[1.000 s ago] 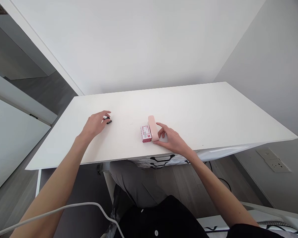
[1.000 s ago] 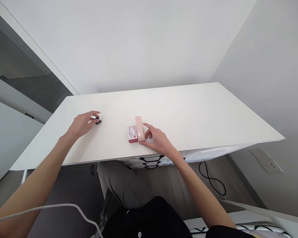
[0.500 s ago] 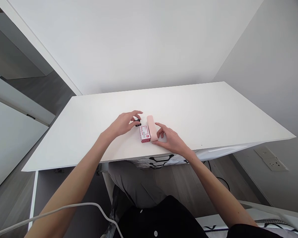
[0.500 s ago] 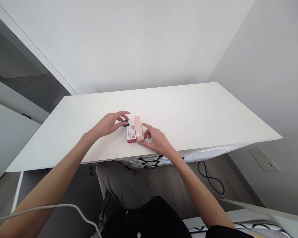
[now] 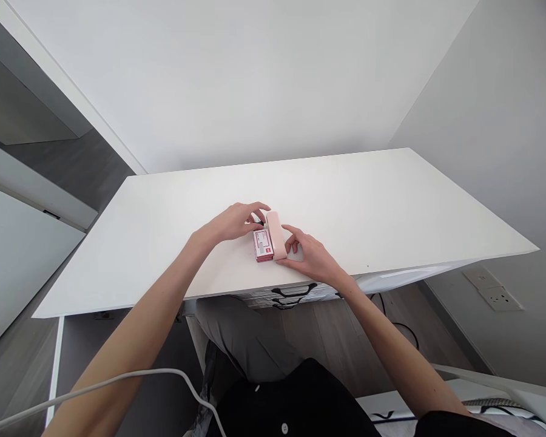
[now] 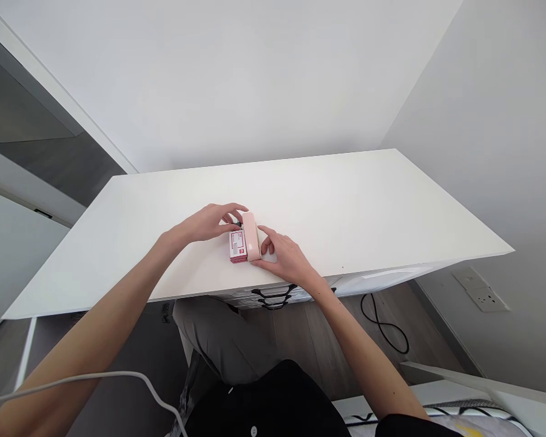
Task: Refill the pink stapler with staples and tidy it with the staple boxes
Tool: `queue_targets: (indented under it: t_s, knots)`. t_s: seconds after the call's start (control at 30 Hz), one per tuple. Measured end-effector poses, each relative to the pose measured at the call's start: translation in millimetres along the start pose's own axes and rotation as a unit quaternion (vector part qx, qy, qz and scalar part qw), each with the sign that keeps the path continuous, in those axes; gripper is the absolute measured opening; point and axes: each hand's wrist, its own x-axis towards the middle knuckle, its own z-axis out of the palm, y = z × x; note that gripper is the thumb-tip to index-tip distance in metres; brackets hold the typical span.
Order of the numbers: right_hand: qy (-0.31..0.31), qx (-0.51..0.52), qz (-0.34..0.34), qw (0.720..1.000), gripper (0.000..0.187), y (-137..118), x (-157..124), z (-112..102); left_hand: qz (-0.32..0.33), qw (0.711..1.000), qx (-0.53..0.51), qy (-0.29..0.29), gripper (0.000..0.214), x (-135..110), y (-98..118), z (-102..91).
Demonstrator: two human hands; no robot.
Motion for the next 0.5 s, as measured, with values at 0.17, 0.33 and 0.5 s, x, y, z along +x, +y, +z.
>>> queue_targets:
  t_s: [0.17, 0.33, 0.5]
  knots:
    - [-0.002, 0.001, 0.001, 1.000, 0.074, 0.2, -0.5, -0.3, 0.008, 1.000, 0.008, -0.012, 0.045, 1.5, 0.4, 0.1]
    - [-0.002, 0.002, 0.004, 1.000, 0.074, -1.3, -0.1, -0.8, 0.025, 1.000, -0.002, -0.015, 0.040, 2.4, -0.9, 0.8]
    - [-0.002, 0.002, 0.007, 1.000, 0.074, -1.0, 0.1, -0.2, 0.028, 1.000, -0.011, 0.009, 0.039, -1.4, -2.5, 0.2]
